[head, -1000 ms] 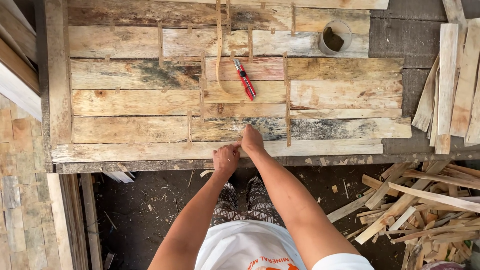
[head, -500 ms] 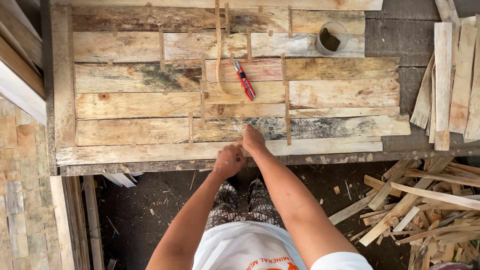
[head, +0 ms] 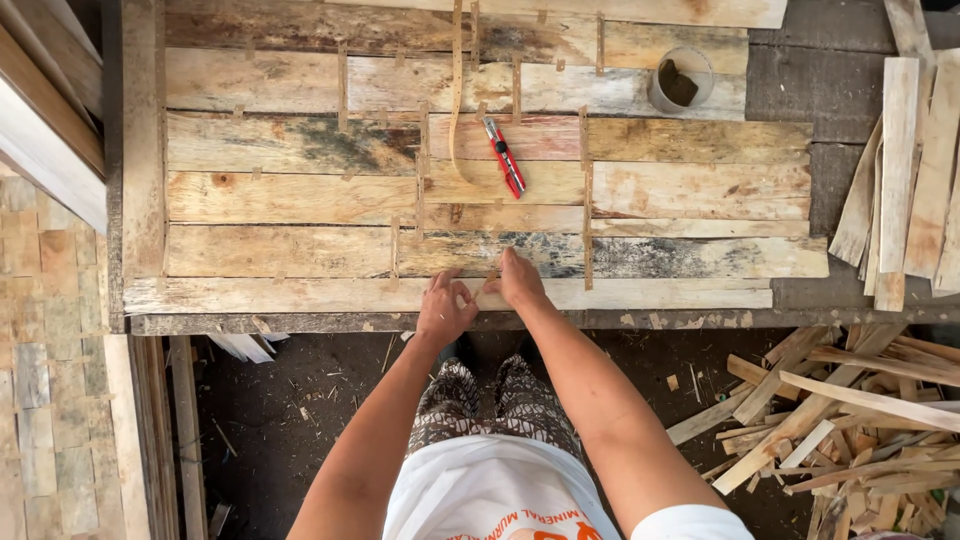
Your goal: Applying paper tape to the joints and edges of wooden planks on a workbench.
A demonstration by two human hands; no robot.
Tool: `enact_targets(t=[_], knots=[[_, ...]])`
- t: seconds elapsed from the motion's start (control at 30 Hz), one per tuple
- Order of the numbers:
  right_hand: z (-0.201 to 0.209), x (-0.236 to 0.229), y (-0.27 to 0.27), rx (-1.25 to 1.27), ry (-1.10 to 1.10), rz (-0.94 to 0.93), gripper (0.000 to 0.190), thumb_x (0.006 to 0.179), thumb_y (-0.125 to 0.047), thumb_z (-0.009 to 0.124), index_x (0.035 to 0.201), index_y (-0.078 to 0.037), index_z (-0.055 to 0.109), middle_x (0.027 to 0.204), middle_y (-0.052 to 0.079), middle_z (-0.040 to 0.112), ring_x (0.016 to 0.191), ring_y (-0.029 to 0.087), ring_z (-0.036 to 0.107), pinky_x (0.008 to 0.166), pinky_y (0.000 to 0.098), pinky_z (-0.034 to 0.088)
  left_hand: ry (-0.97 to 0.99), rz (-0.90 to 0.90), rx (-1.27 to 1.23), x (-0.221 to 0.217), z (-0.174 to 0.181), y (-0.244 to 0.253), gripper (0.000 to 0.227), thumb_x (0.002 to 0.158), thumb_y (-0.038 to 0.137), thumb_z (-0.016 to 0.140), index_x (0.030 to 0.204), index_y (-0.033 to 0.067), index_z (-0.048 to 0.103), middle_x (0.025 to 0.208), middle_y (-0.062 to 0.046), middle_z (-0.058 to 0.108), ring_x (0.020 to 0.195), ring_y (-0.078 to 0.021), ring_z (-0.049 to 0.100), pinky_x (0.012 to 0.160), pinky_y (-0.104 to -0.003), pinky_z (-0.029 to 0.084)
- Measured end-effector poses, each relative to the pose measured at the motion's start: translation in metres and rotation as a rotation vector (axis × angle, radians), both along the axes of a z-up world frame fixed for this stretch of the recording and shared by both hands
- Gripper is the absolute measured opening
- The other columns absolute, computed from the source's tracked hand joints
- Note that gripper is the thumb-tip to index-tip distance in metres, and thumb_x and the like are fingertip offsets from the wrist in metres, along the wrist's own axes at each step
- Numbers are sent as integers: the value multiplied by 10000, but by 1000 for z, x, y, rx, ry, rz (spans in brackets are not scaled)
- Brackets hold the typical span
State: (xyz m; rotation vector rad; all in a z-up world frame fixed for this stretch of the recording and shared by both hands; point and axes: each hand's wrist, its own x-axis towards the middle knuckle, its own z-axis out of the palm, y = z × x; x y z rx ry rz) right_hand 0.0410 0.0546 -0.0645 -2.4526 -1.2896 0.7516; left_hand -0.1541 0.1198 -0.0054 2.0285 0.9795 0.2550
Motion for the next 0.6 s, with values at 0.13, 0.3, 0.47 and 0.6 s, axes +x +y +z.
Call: enact_targets(t=[0.13, 0.3, 0.47, 0.6], knots=[[26, 4, 6, -115, 39, 4, 661, 621, -316, 993, 986, -39, 516, 931, 175, 659, 880, 381, 643, 750, 478, 503, -32, 24, 22, 2, -3, 2, 113, 731, 173, 775, 768, 81, 720, 1382, -176, 583, 1326, -394, 483, 1085, -513, 391], [-9, 24, -3, -9, 157, 54, 519, 731, -360, 935, 944, -79, 554, 906, 126, 702, 861, 334, 689, 755, 448, 537, 9, 18, -11, 4, 6, 4, 121, 734, 187, 773, 759, 86, 712, 1369, -149, 588, 1302, -371, 498, 1053, -525, 410], [19, 10, 6, -31, 92, -9, 618, 617, -334, 981, 929, -57, 525, 884, 150, 695, 840, 364, 664, 735, 462, 516, 10, 17, -7, 5, 4, 6, 143, 735, 187, 774, 786, 75, 701, 1374, -146, 592, 1310, -372, 492, 1055, -531, 403], [14, 14, 4, 0, 47, 51, 639, 585, -343, 1016, 887, -51, 534, 842, 171, 682, 815, 375, 645, 695, 465, 498, -22, 9, 42, 3, -10, 1, 122, 724, 164, 768, 792, 78, 713, 1379, -184, 578, 1343, -388, 470, 1085, -522, 386]])
